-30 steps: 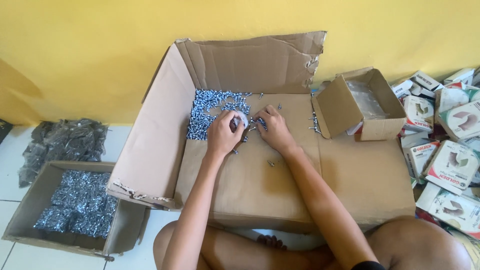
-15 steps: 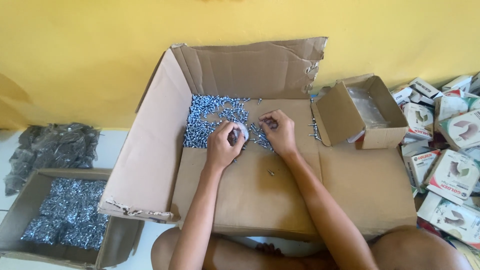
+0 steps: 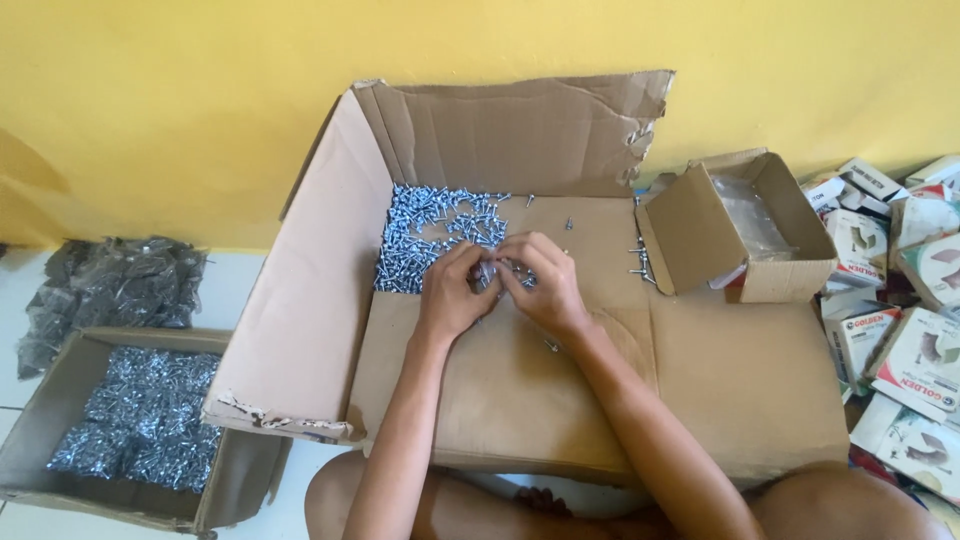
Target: Picking up small metal screws from a box and placing them into a small plastic bag by hand.
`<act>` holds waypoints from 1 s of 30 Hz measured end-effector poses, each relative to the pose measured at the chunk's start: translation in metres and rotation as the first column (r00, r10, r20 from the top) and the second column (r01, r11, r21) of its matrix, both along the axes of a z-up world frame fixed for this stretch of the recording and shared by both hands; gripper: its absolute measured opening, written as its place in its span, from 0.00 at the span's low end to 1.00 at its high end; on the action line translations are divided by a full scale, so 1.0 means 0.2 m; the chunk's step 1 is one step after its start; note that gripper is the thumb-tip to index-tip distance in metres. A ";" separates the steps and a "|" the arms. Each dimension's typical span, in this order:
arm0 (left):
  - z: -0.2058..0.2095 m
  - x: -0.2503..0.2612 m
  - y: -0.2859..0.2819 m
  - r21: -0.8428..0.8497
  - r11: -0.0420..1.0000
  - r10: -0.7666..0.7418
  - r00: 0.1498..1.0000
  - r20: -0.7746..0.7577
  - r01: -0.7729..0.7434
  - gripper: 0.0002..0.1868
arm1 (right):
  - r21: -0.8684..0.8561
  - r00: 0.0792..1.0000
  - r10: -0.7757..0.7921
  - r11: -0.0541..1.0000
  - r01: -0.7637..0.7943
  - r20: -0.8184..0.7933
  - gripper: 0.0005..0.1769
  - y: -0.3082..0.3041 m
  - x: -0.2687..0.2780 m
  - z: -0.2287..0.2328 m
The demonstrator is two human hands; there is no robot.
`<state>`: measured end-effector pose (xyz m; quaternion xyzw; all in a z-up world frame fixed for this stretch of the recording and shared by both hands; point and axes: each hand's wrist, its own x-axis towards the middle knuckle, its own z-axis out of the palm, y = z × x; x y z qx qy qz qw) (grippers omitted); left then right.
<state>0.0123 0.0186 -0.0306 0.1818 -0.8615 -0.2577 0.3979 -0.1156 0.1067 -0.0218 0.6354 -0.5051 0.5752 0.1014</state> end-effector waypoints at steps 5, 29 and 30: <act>0.00 0.00 0.00 0.028 1.000 -0.014 1.000 0.005 0.014 0.07 | 0.076 0.997 0.018 0.997 -0.012 -0.076 0.08 0.02 0.01 0.01; 0.00 0.00 0.00 0.020 1.000 0.011 0.997 0.073 -0.013 0.09 | 0.214 0.994 0.081 0.975 -0.062 -0.079 0.13 0.01 -0.04 -0.02; 0.00 0.00 0.00 0.017 1.000 0.018 0.997 0.079 -0.019 0.09 | 0.214 0.994 0.080 0.975 -0.062 -0.076 0.13 0.00 -0.05 -0.03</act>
